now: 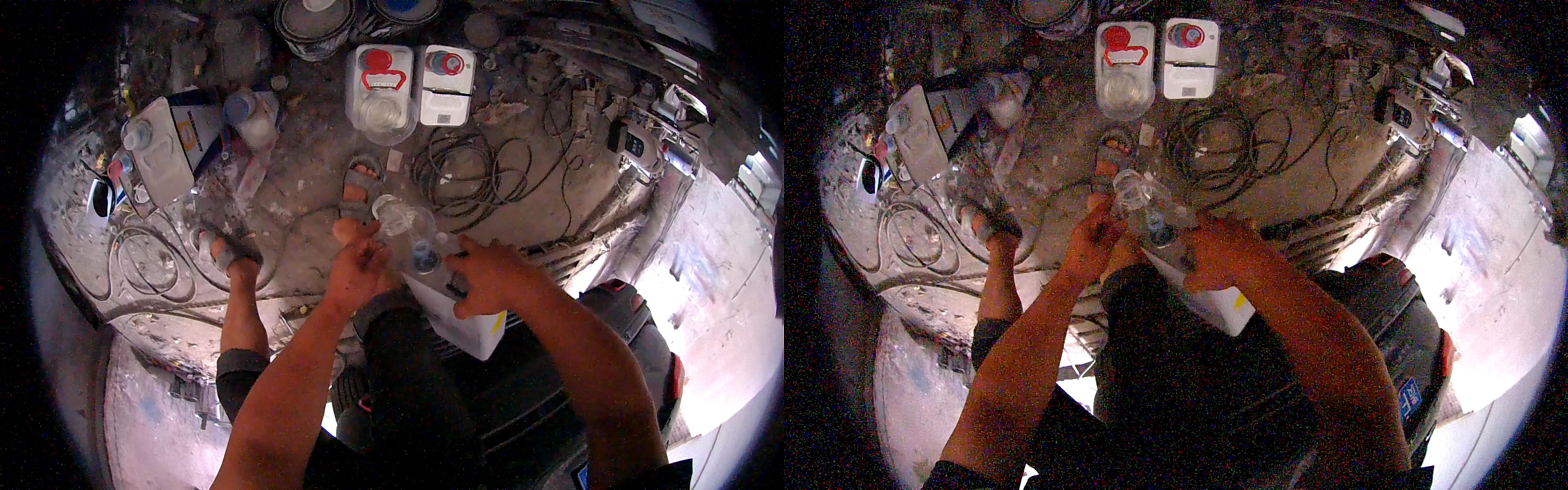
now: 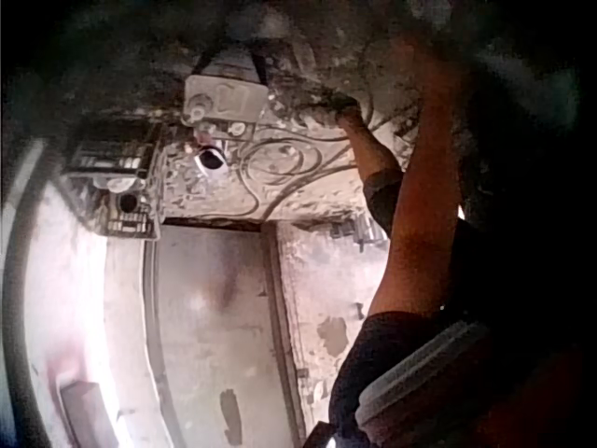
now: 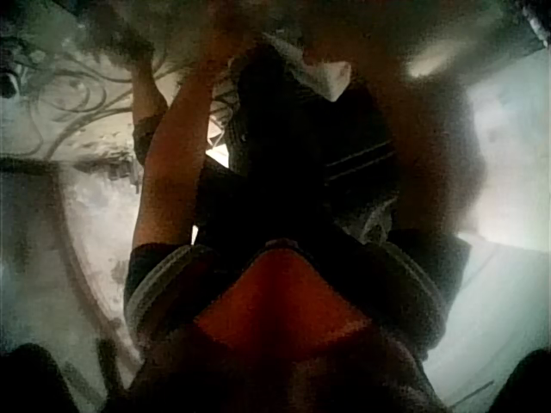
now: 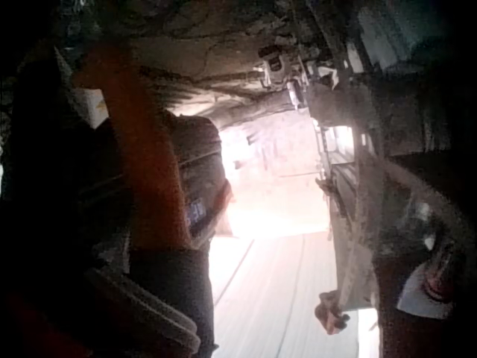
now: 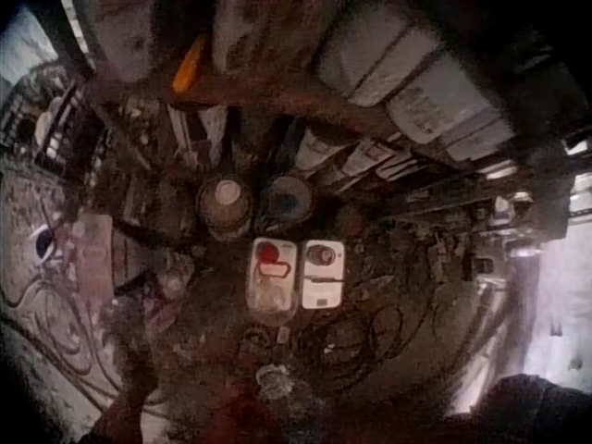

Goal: The person stirs paint in a spray gun cup with a brush, then pours paint from a can into the cup. They walk to a shelf, retrieve a plastic cup, and pour liquid from two jugs into the cup.

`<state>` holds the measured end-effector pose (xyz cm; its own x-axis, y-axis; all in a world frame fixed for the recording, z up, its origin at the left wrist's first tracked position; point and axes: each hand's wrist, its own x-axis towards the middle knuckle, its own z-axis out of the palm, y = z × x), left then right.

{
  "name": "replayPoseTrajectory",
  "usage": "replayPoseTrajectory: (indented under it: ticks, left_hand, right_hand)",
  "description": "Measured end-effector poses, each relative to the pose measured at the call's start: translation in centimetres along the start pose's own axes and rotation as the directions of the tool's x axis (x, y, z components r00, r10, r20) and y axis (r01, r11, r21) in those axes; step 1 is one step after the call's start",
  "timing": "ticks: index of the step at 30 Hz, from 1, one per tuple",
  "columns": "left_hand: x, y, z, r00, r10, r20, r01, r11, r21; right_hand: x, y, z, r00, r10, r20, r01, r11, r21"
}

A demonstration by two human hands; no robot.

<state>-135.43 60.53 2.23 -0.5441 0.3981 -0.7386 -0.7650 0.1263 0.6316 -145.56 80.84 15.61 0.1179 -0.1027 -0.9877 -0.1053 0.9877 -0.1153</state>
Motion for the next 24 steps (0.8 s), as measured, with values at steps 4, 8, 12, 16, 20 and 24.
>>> replayPoseTrajectory:
  ticks: [4,8,12,16,20,24]
  left_hand:
    - [0.3,-0.7,-0.2,1.0,0.013,0.013,-0.013,1.0,-0.004]
    - [0.5,-0.3,0.0,0.999,-0.005,-0.043,0.003,0.999,-0.038]
    - [0.5,-0.2,-0.4,0.999,-0.008,-0.033,0.008,1.0,0.002]
    - [0.5,1.9,-0.4,0.998,-0.05,-0.041,0.055,0.992,0.116]
    - [-0.2,4.3,0.0,1.0,0.005,-0.015,-0.004,0.995,0.099]
    - [-0.8,5.0,-0.8,0.99,0.133,0.054,-0.138,0.985,0.1]
  right_hand:
    - [-0.1,0.3,1.3,0.993,-0.018,-0.114,0.017,1.0,-0.007]
    - [-0.4,0.5,1.9,0.983,-0.027,-0.183,0.025,1.0,-0.012]
    - [-0.4,1.0,3.2,0.965,-0.031,-0.26,0.029,1.0,-0.009]
    - [-0.4,1.5,6.8,0.908,0.014,-0.418,-0.027,0.999,-0.025]
    - [0.3,2.7,11.1,0.83,0.095,-0.549,-0.067,0.995,0.07]
    - [0.9,4.7,12.6,0.735,0.208,-0.646,-0.099,0.975,0.201]
